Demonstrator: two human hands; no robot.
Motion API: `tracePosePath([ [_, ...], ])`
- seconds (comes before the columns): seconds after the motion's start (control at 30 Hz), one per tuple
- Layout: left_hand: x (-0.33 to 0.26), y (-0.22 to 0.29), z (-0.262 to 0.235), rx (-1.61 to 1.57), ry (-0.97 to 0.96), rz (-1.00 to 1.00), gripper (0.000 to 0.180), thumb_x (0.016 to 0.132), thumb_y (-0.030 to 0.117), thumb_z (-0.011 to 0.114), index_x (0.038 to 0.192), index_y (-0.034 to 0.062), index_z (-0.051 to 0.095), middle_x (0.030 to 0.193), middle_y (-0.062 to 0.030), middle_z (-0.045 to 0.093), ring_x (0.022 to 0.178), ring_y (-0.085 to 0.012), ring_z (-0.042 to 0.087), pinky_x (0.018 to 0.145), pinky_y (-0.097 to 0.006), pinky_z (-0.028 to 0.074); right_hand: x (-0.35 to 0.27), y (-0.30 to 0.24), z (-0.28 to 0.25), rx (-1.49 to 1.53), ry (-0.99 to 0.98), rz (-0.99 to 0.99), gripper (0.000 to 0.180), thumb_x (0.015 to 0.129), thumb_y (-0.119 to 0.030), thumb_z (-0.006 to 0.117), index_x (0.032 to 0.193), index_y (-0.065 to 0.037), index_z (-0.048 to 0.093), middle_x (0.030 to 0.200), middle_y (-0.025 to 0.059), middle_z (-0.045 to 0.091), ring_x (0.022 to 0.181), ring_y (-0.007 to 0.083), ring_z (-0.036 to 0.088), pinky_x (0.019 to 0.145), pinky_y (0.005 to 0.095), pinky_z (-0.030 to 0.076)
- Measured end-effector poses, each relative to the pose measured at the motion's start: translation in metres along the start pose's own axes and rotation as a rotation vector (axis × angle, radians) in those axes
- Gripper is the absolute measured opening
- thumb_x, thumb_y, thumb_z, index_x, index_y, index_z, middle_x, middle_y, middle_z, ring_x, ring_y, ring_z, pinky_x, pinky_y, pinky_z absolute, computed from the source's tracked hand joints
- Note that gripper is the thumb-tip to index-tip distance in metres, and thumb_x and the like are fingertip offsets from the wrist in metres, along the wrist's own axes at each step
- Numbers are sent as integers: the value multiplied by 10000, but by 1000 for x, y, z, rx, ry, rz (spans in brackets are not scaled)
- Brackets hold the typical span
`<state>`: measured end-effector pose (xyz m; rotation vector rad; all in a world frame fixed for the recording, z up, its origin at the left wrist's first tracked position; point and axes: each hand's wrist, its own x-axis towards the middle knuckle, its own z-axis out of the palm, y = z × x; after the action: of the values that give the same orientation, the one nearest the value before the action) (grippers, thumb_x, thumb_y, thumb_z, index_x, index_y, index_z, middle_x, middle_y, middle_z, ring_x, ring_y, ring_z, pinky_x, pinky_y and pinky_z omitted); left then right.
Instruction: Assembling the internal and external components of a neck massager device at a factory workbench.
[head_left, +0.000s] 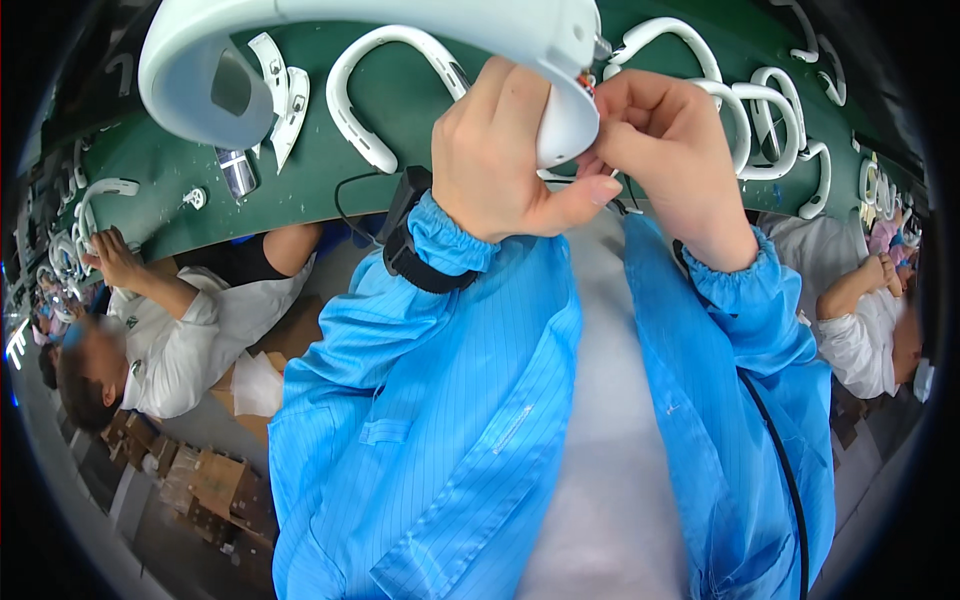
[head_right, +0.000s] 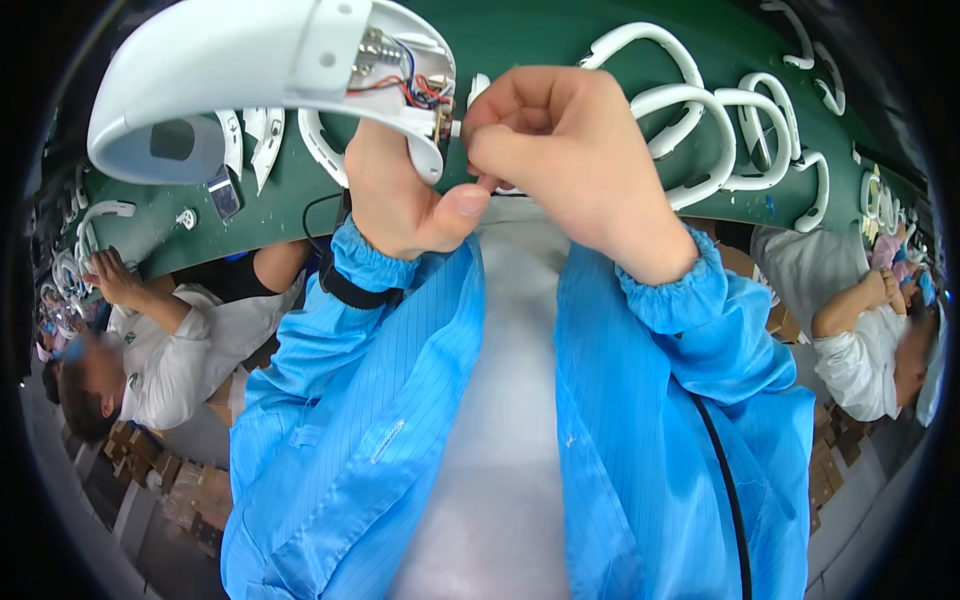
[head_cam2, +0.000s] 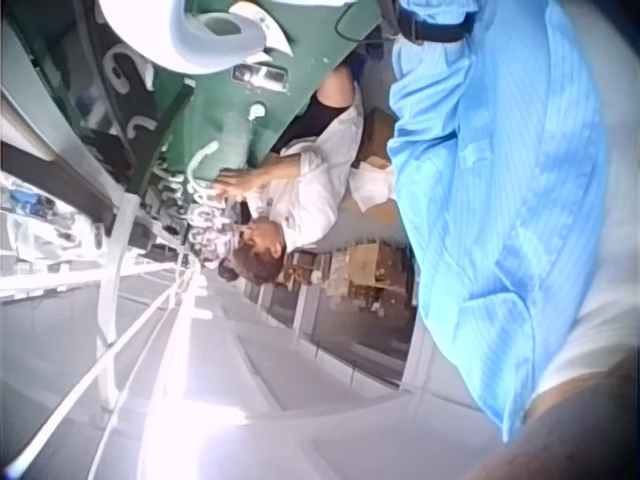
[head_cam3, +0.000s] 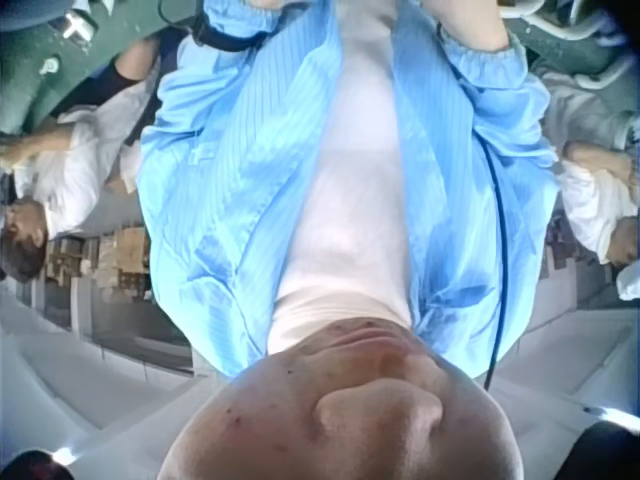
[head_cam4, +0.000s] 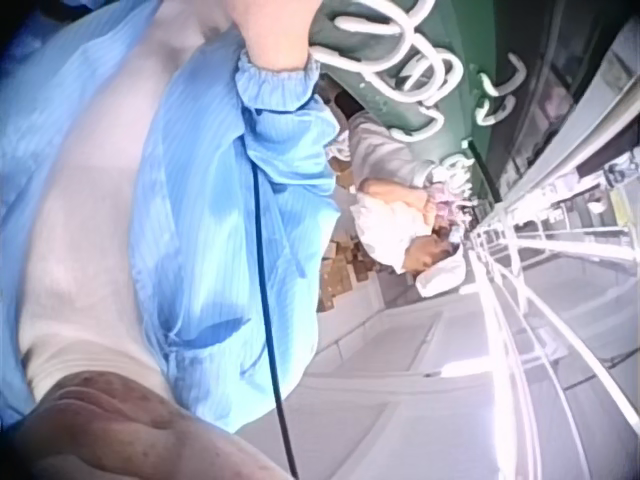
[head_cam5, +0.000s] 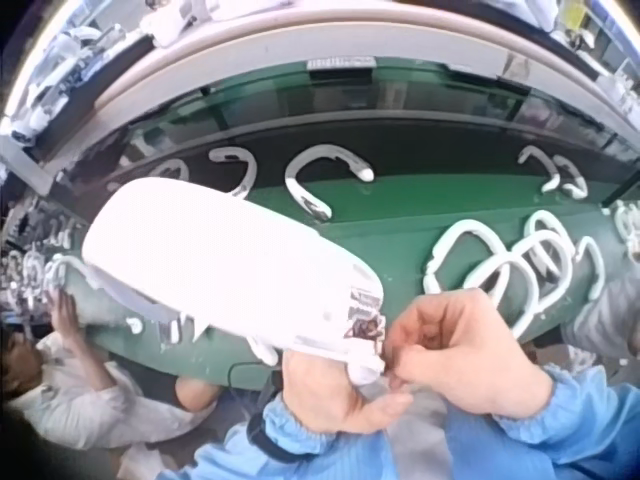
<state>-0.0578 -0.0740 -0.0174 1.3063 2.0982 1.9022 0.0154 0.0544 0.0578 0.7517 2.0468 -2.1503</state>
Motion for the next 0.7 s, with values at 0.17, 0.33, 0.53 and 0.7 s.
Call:
tracePosePath([
  [0.17, 0, -3, 0, -8, -21, 56, 685, 708, 576, 608, 1047, -14, 534, 847, -166, 566, 649, -306, 604, 502, -350, 492, -2, 0, -1, 62, -23, 15, 164, 703, -19, 536, 825, 78, 590, 718, 84, 611, 645, 115, 590, 589, 233, 479],
  [0.33, -2, -4, -2, -95, 7, -25, 743, 693, 545, 633, 1100, -61, 495, 834, -171, 563, 640, -307, 595, 510, -347, 485, 0, 4, -7, 169, -112, 54, 193, 789, -77, 614, 891, 87, 608, 773, 138, 649, 689, 160, 636, 628, 256, 522],
  [0.53, -4, -6, -6, -170, -14, -43, 707, 677, 527, 653, 1061, -52, 521, 799, -162, 558, 614, -302, 579, 500, -350, 476, 1, 1, -7, 172, -162, 94, 198, 797, -81, 616, 897, 89, 608, 766, 146, 650, 683, 173, 641, 618, 264, 527],
  [0.7, -4, -3, -8, -103, -22, -47, 680, 678, 528, 653, 1033, -41, 534, 803, -165, 566, 630, -311, 594, 516, -351, 485, -1, -1, -1, 138, -107, 48, 174, 766, -53, 589, 867, 87, 603, 741, 131, 641, 664, 156, 628, 606, 260, 518],
])
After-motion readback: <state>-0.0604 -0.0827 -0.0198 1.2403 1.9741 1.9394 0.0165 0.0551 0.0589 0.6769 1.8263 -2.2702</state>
